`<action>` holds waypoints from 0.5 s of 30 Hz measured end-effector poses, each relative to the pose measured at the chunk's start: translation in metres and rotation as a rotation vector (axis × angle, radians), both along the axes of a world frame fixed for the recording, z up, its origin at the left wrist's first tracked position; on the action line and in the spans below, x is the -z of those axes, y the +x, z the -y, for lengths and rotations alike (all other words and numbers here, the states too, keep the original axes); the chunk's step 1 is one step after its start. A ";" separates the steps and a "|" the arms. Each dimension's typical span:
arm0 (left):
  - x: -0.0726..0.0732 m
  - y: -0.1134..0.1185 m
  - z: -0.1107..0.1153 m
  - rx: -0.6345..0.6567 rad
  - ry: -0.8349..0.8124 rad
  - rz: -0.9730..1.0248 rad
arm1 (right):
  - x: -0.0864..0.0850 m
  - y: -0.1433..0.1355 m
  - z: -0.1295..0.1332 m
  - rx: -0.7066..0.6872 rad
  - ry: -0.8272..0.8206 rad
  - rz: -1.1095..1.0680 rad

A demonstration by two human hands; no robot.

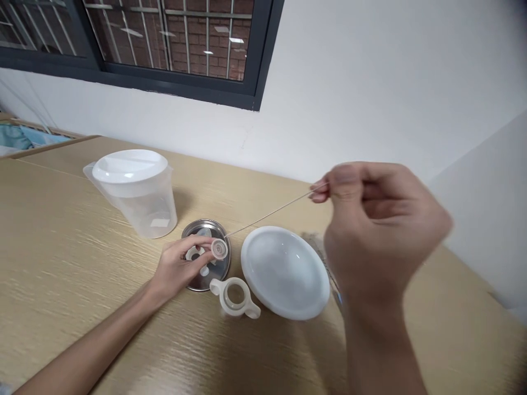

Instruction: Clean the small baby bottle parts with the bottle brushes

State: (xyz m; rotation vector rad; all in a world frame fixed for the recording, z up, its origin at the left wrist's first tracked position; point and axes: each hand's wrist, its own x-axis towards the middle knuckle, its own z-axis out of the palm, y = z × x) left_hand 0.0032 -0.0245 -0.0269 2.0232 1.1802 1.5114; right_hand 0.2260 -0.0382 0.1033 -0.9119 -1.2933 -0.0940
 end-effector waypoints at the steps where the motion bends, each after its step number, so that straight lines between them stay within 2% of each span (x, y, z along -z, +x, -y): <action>1: -0.001 0.001 0.001 -0.002 -0.004 0.002 | -0.003 0.003 0.001 0.018 0.011 -0.017; 5: -0.005 0.003 0.005 -0.028 -0.001 0.018 | -0.004 0.006 0.002 0.006 0.008 -0.006; 9: -0.002 0.002 0.007 -0.021 0.002 0.046 | 0.002 0.000 0.000 -0.048 -0.042 0.061; 15: -0.001 0.001 0.005 -0.008 0.033 0.081 | 0.006 -0.006 -0.002 -0.058 -0.072 0.074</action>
